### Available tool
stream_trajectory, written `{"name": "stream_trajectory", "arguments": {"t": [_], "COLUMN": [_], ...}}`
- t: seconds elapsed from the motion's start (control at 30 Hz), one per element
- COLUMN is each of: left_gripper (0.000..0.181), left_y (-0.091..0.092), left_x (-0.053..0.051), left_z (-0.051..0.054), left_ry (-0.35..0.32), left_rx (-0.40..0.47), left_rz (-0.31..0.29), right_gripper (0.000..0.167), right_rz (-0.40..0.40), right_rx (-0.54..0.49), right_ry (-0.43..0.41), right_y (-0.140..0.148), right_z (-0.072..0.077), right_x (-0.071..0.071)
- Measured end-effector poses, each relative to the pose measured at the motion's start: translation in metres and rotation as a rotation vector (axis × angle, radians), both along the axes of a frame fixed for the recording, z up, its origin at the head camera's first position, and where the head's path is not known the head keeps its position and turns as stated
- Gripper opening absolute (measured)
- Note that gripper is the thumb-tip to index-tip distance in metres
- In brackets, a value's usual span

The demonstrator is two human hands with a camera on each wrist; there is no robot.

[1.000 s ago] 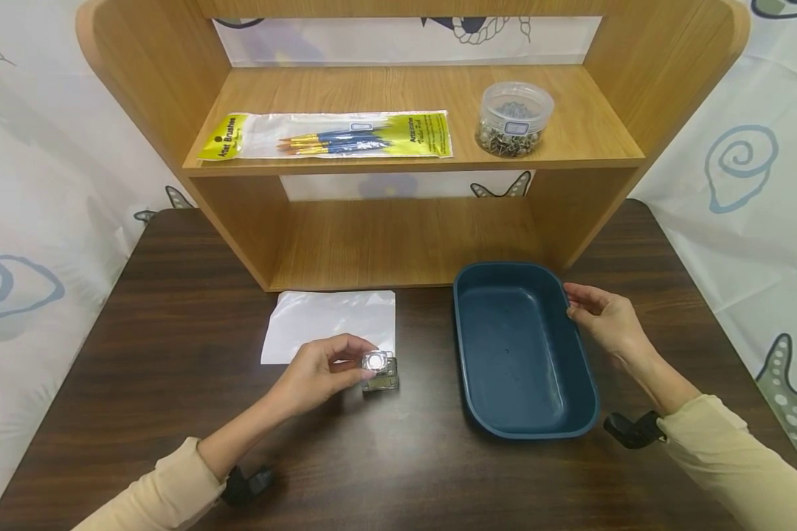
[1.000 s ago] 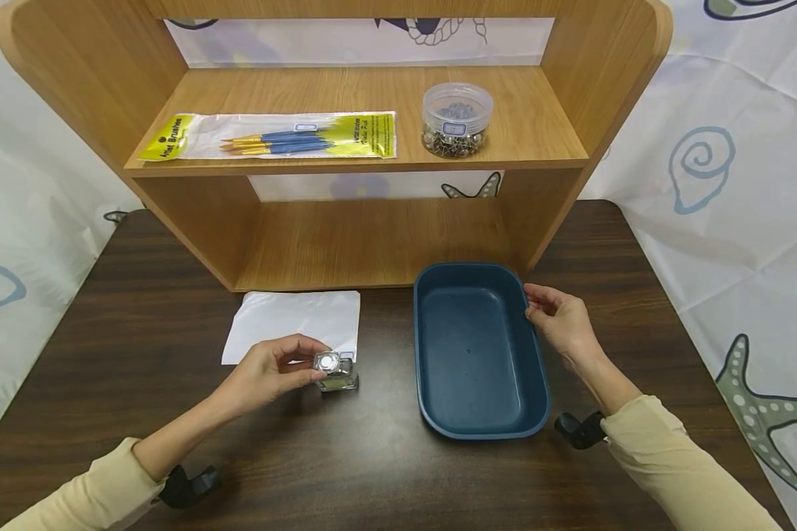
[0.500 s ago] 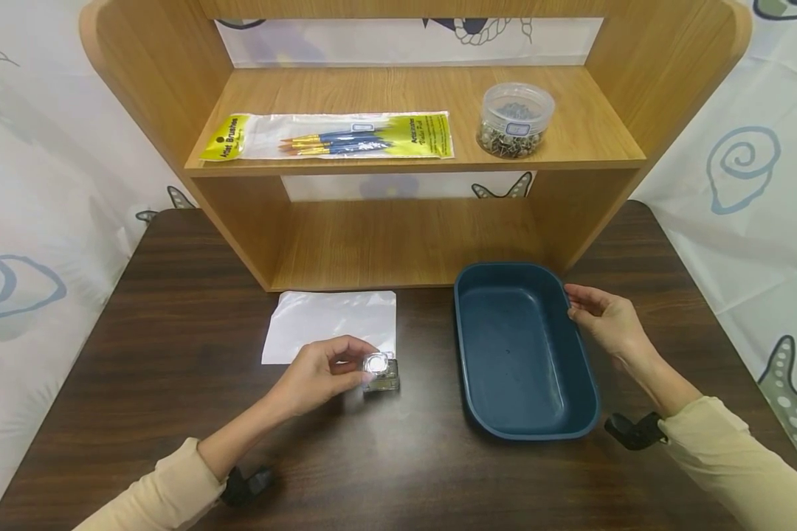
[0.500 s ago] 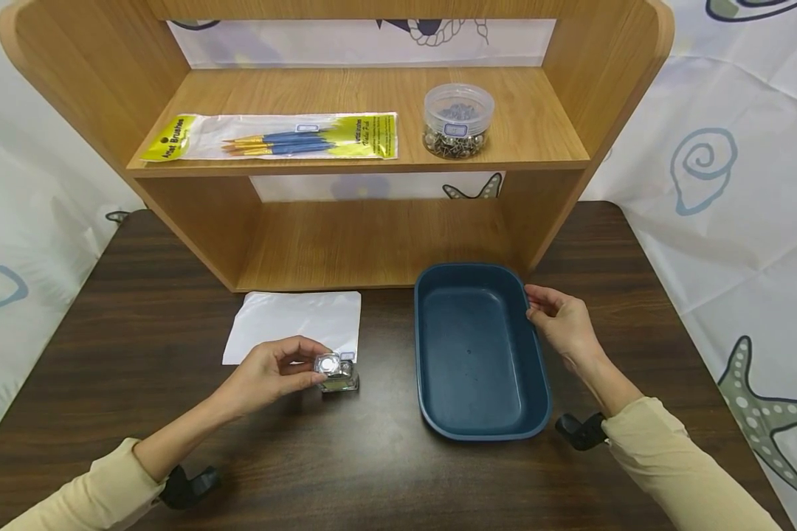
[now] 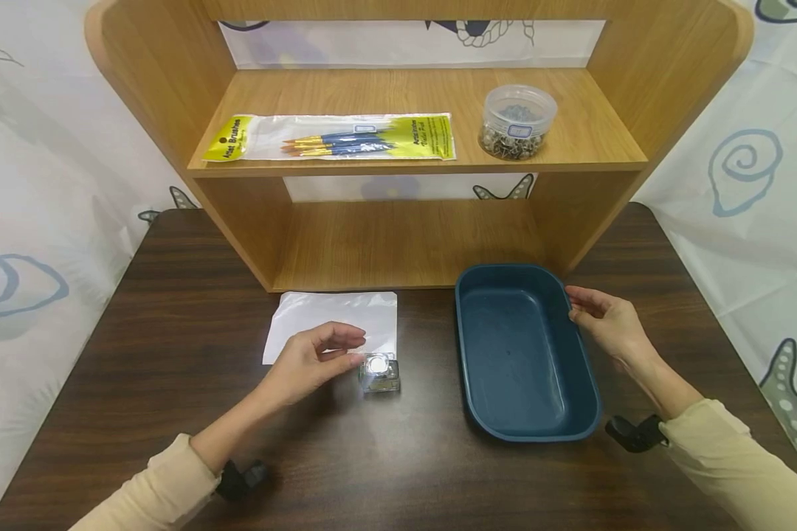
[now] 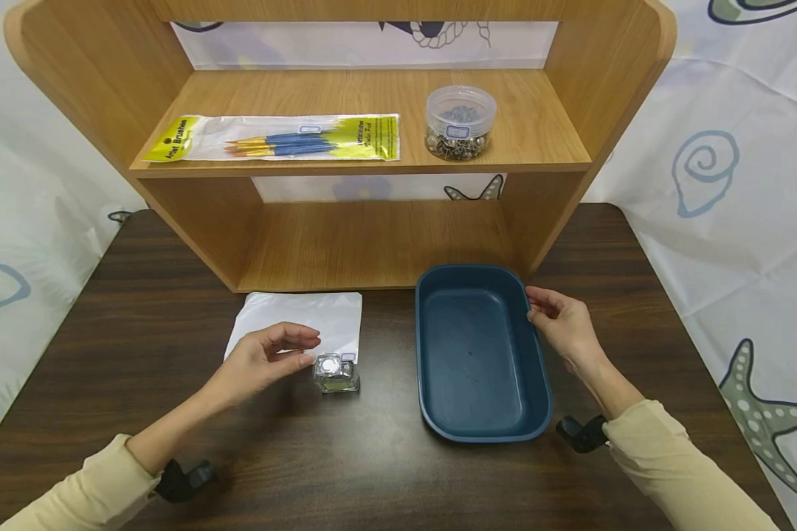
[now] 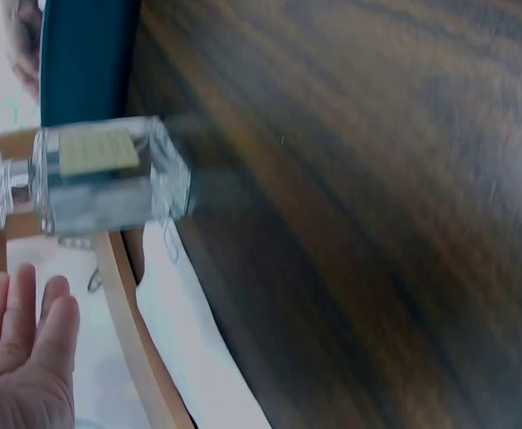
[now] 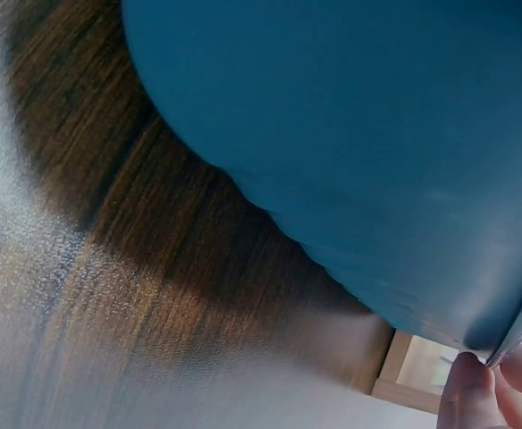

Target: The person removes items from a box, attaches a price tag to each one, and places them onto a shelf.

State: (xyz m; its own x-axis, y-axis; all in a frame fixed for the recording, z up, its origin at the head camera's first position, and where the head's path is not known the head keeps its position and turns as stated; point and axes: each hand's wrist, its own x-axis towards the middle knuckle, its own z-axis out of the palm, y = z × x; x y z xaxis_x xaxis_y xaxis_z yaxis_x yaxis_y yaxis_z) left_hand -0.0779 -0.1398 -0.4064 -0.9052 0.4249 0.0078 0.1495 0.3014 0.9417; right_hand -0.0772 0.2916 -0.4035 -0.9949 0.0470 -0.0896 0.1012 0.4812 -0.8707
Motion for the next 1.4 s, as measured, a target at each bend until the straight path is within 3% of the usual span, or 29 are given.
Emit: {"name": "stream_trajectory", "arguments": {"t": [0.23, 0.43, 0.6, 0.9, 1.17, 1.4], "left_gripper": [0.030, 0.034, 0.039, 0.041, 0.039, 0.035], "left_y": [-0.030, -0.067, -0.085, -0.090, -0.090, -0.088], "left_x": [-0.024, -0.041, -0.050, -0.061, -0.068, -0.069], "left_z": [-0.001, -0.005, -0.011, -0.022, -0.029, -0.031], "left_ry": [0.102, 0.107, 0.085, 0.048, 0.058, 0.052], "left_rx": [-0.191, -0.387, -0.473, -0.619, -0.668, -0.700], "left_rz": [0.206, 0.368, 0.394, 0.387, 0.373, 0.379], "right_gripper": [0.043, 0.043, 0.043, 0.043, 0.043, 0.043], "right_rz": [-0.002, 0.007, 0.004, -0.001, -0.003, -0.003], "right_rx": [-0.041, -0.043, -0.038, -0.035, -0.053, -0.054], "right_ry": [0.010, 0.013, 0.014, 0.017, 0.019, 0.016], "right_y": [0.001, 0.001, 0.001, 0.000, 0.000, 0.000], "right_z": [0.000, -0.001, 0.000, 0.000, -0.001, 0.000], "right_x": [0.000, 0.000, -0.001, 0.000, 0.001, 0.001]}}
